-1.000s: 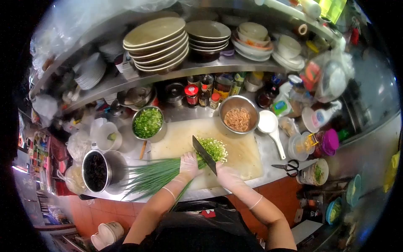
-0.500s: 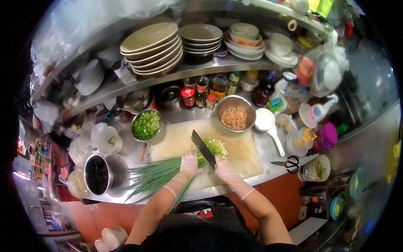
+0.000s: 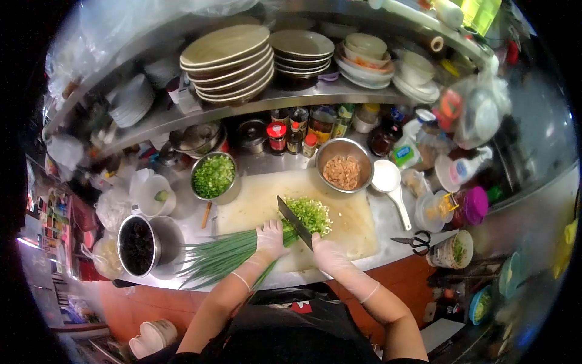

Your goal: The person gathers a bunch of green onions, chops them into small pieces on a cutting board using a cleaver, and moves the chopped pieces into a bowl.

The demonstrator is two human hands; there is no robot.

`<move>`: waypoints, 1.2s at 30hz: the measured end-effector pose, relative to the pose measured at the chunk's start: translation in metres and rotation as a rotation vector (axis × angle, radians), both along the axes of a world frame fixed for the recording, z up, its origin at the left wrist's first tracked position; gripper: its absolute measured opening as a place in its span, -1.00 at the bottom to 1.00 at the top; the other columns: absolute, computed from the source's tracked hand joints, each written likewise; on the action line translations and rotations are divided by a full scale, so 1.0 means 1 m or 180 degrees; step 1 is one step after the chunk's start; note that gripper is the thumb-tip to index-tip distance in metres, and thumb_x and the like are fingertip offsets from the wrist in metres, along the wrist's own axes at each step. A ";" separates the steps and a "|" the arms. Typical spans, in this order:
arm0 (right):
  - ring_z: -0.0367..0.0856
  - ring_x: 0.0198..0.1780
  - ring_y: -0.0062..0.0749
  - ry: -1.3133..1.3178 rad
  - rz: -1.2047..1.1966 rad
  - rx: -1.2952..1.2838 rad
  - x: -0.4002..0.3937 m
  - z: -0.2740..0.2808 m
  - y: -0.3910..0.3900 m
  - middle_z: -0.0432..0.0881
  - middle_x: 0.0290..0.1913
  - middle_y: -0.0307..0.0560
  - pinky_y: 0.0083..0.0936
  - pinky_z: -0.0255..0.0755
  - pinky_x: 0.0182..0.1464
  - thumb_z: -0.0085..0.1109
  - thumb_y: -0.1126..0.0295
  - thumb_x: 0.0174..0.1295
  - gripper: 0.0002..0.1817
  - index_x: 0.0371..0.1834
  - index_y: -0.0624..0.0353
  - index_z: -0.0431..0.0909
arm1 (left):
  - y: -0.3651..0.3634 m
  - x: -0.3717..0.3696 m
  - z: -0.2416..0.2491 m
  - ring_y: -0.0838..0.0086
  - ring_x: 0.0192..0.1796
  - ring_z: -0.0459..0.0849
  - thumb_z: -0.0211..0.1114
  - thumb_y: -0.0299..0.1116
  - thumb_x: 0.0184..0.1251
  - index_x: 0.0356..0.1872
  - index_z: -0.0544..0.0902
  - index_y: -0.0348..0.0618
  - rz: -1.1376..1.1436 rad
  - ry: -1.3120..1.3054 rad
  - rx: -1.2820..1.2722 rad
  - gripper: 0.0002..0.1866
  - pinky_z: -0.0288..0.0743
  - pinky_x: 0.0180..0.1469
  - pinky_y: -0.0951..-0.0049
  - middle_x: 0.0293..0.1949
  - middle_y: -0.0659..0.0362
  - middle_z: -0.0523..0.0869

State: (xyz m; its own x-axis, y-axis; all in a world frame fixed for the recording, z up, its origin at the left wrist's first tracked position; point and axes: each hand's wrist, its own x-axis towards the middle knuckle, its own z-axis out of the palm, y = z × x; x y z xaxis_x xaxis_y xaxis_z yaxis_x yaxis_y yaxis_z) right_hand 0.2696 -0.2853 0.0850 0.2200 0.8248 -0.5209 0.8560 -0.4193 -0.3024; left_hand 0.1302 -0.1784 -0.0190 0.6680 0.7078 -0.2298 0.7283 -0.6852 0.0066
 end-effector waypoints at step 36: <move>0.57 -0.39 0.19 -0.0101 -0.0206 0.0810 0.015 -0.034 -0.017 0.58 -0.48 0.26 -0.01 0.43 -0.28 0.03 0.38 0.15 -0.72 -0.12 0.30 0.34 | -0.001 0.017 -0.005 0.21 0.10 0.36 0.40 0.14 -0.26 0.05 0.36 -0.27 0.0030 -0.0156 -0.0143 -0.14 0.26 0.07 0.15 0.02 0.01 0.43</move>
